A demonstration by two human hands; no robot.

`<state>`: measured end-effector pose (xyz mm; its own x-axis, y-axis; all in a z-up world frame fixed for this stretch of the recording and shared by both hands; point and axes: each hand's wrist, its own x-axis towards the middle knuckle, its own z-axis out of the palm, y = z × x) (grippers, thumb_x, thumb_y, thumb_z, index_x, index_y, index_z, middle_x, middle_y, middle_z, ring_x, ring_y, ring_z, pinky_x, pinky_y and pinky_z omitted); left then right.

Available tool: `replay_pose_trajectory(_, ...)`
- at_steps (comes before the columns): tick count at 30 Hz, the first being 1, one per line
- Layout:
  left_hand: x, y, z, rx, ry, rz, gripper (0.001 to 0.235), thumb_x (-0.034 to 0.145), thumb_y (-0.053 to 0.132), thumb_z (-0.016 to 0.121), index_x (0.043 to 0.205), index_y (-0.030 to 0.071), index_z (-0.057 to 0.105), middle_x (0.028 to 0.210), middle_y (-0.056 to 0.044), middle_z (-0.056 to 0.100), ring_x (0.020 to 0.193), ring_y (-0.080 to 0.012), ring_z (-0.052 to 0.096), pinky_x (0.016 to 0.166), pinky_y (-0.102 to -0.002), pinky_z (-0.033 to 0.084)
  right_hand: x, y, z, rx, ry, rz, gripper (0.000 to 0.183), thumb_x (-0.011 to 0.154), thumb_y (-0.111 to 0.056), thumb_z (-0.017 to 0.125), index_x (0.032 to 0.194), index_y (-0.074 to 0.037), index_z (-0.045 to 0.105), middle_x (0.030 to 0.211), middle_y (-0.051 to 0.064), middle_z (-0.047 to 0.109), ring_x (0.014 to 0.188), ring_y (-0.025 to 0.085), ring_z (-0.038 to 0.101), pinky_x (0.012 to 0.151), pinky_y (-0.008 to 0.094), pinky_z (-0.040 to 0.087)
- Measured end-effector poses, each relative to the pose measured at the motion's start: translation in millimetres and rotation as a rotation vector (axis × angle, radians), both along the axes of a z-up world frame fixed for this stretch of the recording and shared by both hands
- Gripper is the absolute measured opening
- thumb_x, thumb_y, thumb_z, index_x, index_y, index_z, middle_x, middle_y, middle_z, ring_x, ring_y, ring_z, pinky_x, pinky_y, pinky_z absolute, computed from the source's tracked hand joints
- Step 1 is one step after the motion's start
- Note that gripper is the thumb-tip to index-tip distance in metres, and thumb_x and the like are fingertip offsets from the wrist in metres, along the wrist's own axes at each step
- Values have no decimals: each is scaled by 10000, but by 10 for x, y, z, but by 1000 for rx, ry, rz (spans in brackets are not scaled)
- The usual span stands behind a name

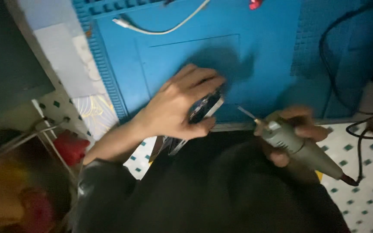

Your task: The person holds a small electronic device in their left hand and uses a handheld rotary tool in their right hand to drill into the device's casing. They work on the device while sitting, with the object resting on their lap.

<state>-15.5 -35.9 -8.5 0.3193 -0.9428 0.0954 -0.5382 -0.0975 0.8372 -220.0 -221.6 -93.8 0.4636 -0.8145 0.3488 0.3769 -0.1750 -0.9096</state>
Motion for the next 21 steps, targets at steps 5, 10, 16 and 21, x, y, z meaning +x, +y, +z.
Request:
replay_pose_trajectory(5, -176, -21, -286, -136, 181, 121, 568, 960, 294, 729, 1392, -37, 568, 1238, -215, 683, 1065, -314, 712, 949, -404, 582, -502, -962, -449, 471, 167, 1453, 355, 1065, -302, 559, 1348, -100, 631, 1316, 133, 689, 1162, 228, 707, 1015, 385, 578)
replay_pose_trajectory(10, -219, -235, -692, -363, 380, 203, 401, 904, 276, 745, 1156, -31, 694, 1117, -170, 640, 919, -266, 664, 795, -362, 567, 38, -701, -107, 632, -143, 1326, 366, 1083, -115, 535, 1437, -45, 473, 1130, 142, 679, 853, 186, 716, 765, 337, 589)
replay_pose_trajectory(16, -113, -266, -1001, -535, 437, 174, 322, 912, 267, 727, 1058, -19, 703, 988, -133, 637, 782, -215, 632, 667, -317, 539, 156, -930, 76, 593, 206, 1309, 379, 1074, -194, 610, 1432, -125, 504, 1093, 72, 737, 932, 220, 761, 857, 390, 657)
replay_pose_trajectory(21, -153, -197, -1068, -429, 451, 226, 285, 935, 307, 701, 1044, 46, 730, 959, -83, 659, 751, -171, 634, 684, -313, 518, -12, -511, 1, 675, 249, 1397, 432, 1129, -411, 612, 1463, -162, 499, 1350, 138, 699, 1237, 327, 762, 1029, 495, 666)
